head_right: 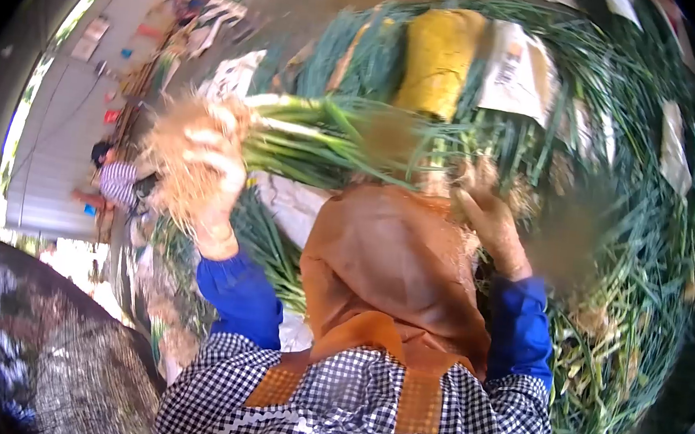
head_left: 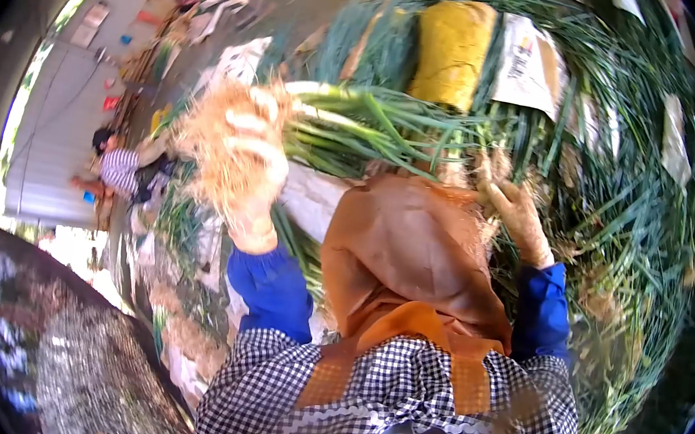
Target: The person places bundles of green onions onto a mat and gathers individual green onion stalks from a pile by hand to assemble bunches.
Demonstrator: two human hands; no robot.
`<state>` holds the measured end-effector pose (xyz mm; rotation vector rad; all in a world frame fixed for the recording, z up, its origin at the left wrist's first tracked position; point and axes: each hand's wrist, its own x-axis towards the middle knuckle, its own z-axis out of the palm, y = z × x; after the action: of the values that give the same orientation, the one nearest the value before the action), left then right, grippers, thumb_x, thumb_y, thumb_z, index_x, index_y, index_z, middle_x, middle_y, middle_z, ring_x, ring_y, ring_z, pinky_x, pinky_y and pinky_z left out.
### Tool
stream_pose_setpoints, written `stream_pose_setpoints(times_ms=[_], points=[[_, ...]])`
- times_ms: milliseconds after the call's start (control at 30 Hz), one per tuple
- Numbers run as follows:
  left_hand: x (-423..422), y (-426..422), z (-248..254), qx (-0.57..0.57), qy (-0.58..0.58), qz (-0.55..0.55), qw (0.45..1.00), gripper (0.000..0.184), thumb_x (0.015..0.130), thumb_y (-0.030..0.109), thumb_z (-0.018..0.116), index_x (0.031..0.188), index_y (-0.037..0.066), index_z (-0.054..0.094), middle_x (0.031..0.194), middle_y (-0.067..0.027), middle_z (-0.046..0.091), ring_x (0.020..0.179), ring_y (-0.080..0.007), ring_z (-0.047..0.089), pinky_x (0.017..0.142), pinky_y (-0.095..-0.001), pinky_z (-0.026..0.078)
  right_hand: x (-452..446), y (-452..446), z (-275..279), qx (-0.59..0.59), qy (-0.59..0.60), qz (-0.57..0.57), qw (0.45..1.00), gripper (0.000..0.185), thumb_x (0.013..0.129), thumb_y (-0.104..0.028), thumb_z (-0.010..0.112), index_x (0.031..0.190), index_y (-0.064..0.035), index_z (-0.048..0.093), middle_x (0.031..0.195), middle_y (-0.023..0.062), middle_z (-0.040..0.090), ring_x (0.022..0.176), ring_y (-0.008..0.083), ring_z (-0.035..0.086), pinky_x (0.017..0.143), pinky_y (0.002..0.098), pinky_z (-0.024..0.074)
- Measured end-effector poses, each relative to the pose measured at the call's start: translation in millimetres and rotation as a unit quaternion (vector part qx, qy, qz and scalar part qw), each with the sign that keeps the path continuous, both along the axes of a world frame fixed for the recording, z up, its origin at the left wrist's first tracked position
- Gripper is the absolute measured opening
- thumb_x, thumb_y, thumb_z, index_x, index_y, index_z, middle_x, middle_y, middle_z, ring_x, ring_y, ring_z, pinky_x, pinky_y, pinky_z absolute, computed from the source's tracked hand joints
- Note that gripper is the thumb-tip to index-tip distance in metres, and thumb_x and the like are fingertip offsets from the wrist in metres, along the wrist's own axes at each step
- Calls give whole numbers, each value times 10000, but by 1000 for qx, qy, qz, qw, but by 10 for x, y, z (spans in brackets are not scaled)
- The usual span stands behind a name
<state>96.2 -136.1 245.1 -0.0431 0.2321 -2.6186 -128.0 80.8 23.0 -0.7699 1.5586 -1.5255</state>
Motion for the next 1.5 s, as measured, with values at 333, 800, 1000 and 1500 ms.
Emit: stream_pose_setpoints(times_ms=[333, 800, 1000, 1500], points=[[819, -1137, 1085, -292, -97, 174, 935, 339, 721, 162, 644, 1016, 34, 535, 845, -74, 586, 759, -152, 605, 587, -244, 527, 629, -1331, 1084, -146, 315, 202, 916, 252, 891, -181, 500, 1044, 0, 585, 881, 92, 616, 792, 145, 564, 724, 270, 454], [2795, -1322, -277, -342, -345, 367, 794, 329, 755, 101, 594, 1070, 36, 527, 977, -112, 584, 833, -199, 599, 701, -318, 522, -253, -566, 357, 34, 286, 81, 954, 303, 933, -260, 423, 1033, -42, 609, 824, 40, 624, 677, 96, 519, 604, 214, 390], [2873, -470, -1742, -211, -432, 331, 812, 324, 757, 88, 584, 1071, 35, 525, 1003, -124, 577, 857, -209, 593, 725, -331, 517, -211, -429, 317, 235, 190, 56, 952, 287, 930, -226, 414, 1003, -26, 605, 815, 29, 612, 617, 74, 504, 561, 209, 361], [3094, 838, -4659, 33, -669, 170, 722, 463, 854, 309, 569, 1213, 29, 484, 1169, -111, 532, 1064, -208, 497, 909, -301, 395, -257, 271, -166, 441, 173, 134, 870, 313, 889, -304, 494, 931, -8, 588, 739, 37, 597, 612, 103, 517, 568, 231, 412]])
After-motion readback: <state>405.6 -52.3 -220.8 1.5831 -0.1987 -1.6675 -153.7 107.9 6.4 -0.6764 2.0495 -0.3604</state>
